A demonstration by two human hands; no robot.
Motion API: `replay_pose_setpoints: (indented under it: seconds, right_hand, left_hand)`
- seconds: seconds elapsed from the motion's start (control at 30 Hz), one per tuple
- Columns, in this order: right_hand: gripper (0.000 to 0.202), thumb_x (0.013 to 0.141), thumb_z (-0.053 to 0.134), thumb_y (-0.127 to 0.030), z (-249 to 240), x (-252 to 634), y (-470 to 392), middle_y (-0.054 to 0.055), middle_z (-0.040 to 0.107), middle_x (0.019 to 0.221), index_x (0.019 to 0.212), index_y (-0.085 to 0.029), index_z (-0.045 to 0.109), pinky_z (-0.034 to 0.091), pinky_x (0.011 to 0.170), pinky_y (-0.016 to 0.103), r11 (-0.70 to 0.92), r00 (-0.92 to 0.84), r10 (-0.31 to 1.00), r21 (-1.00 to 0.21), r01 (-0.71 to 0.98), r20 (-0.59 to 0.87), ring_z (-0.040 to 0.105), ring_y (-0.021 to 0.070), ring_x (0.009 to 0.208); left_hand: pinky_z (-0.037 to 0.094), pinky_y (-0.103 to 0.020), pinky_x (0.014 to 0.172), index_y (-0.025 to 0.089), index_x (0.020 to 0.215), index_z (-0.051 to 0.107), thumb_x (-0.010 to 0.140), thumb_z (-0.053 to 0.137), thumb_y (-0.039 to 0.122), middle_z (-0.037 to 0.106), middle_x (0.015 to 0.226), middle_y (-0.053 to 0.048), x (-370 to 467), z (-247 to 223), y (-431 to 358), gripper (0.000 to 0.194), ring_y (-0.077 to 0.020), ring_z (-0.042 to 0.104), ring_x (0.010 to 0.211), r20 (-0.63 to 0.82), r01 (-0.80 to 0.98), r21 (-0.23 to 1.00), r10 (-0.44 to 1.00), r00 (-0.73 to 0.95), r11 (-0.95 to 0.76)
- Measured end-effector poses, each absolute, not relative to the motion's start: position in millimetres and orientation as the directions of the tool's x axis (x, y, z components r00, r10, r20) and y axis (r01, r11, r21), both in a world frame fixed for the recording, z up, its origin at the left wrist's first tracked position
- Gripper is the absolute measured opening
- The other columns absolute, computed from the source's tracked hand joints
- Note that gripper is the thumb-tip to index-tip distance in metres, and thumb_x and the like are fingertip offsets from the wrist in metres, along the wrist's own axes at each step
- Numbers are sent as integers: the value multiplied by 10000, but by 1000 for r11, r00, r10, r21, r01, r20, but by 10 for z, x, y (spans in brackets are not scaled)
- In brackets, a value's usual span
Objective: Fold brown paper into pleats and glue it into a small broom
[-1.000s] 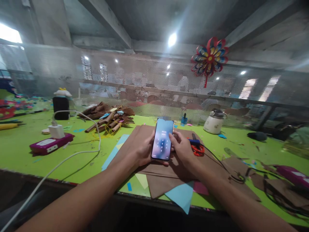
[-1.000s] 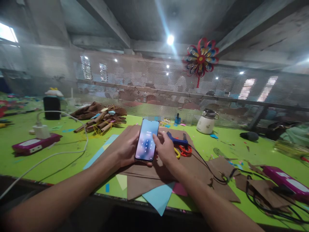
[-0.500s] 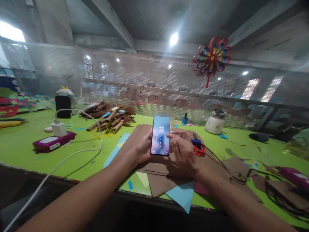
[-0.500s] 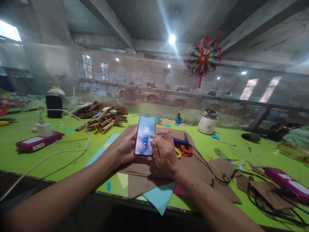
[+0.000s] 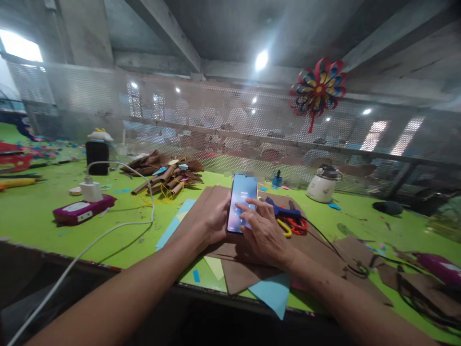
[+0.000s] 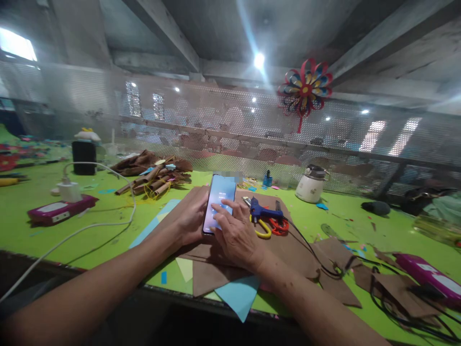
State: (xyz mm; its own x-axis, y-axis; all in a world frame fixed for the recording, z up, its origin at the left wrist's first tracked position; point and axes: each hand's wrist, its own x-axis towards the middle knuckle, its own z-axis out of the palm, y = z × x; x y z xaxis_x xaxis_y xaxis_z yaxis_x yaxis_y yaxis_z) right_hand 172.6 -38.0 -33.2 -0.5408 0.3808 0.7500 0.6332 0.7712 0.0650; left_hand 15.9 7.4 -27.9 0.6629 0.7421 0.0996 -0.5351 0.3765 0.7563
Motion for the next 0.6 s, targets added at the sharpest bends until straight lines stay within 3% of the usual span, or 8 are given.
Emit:
replay_pose_setpoints:
  seconds: [0.13, 0.27, 0.4, 0.6]
  right_hand:
    - [105, 901, 483, -221, -356, 1768, -345, 88, 657, 1078, 965, -200, 563, 364, 914, 459, 765, -428, 348, 11, 643, 834, 504, 265, 1056]
    - [93, 887, 485, -195, -326, 1855, -318, 71, 645, 822, 897, -187, 578, 392, 836, 441, 741, -330, 342, -37, 670, 880, 531, 247, 898]
    - [110, 874, 496, -159, -324, 1920, -301, 58, 654, 812, 910, -189, 596, 405, 817, 428, 769, -384, 308, 10, 639, 870, 538, 241, 912]
    - [171, 886, 467, -122, -337, 1930, -317, 62, 667, 860, 965, -180, 608, 416, 847, 424, 807, -445, 302, 23, 590, 843, 540, 239, 982]
  left_hand:
    - [491, -346, 709, 89, 1007, 643, 908, 417, 506, 694, 874, -136, 145, -311, 117, 485, -209, 638, 713, 87, -530, 748, 732, 676, 400]
    - [483, -464, 789, 93, 1062, 627, 900, 408, 541, 689, 943, -155, 101, -325, 131, 525, -260, 646, 793, 50, -496, 753, 714, 699, 433]
    - [475, -553, 766, 98, 1126, 593, 899, 347, 593, 671, 1013, -185, 43, -285, 111, 597, -312, 641, 842, 44, -481, 757, 700, 713, 442]
    - [495, -522, 737, 80, 1014, 617, 925, 320, 523, 684, 945, -194, 19, -175, 69, 540, -316, 649, 822, 91, -533, 764, 756, 648, 364]
